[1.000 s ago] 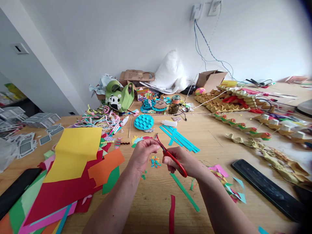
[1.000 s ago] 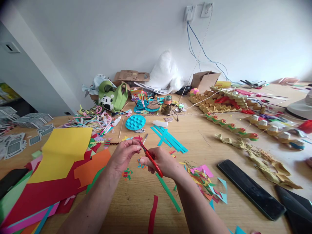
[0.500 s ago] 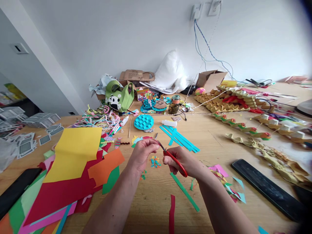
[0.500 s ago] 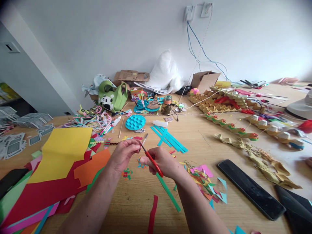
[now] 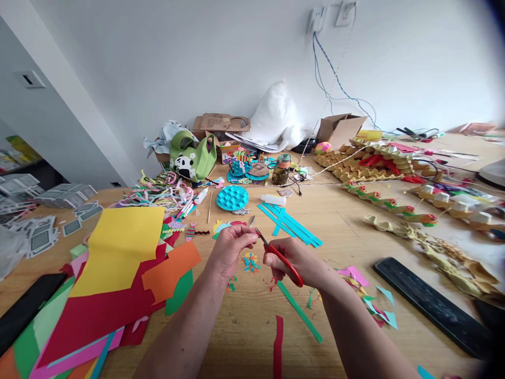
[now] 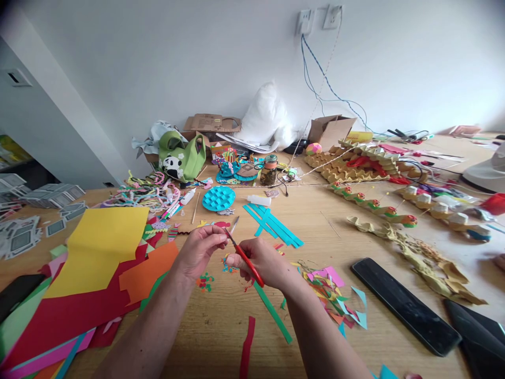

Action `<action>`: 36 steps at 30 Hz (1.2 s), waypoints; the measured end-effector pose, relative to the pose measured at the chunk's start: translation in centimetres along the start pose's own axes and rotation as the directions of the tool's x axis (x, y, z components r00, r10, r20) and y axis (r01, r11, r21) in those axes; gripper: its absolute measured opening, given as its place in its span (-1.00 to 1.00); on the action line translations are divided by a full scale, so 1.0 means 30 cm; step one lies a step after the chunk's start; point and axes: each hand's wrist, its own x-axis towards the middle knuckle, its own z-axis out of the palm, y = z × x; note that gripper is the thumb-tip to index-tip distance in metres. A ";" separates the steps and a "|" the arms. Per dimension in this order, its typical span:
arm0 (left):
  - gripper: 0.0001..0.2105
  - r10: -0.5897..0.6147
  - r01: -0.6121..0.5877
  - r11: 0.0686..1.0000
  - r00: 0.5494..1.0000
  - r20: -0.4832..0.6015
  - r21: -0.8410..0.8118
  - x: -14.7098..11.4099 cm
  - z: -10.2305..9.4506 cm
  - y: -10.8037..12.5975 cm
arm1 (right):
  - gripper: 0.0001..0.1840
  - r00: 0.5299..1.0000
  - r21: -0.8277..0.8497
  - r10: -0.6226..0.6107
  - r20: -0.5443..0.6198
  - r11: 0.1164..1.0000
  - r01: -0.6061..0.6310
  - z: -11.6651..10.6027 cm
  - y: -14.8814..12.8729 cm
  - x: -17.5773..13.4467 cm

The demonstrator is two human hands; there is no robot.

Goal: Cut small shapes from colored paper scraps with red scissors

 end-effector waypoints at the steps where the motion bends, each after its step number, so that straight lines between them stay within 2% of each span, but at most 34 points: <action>1: -0.90 -0.004 0.004 1.000 1.000 0.001 -0.003 -0.001 0.000 0.000 | -0.35 1.000 0.002 -0.002 0.003 1.000 0.002 0.001 0.000 -0.001; 20: -0.89 -0.023 0.023 0.999 1.000 0.004 -0.028 -0.002 0.007 -0.001 | -0.40 0.999 0.054 0.051 -0.007 0.997 -0.051 0.007 0.001 0.001; 26: -0.89 -0.047 0.049 0.998 0.998 0.036 -0.034 -0.006 0.009 0.000 | -0.42 1.000 0.073 0.023 -0.011 0.997 -0.022 0.007 0.013 0.004; 36: -0.89 -0.037 0.037 0.998 0.999 -0.005 -0.057 -0.003 0.007 -0.008 | -0.41 0.999 0.067 0.042 -0.021 0.997 -0.041 0.007 0.004 0.000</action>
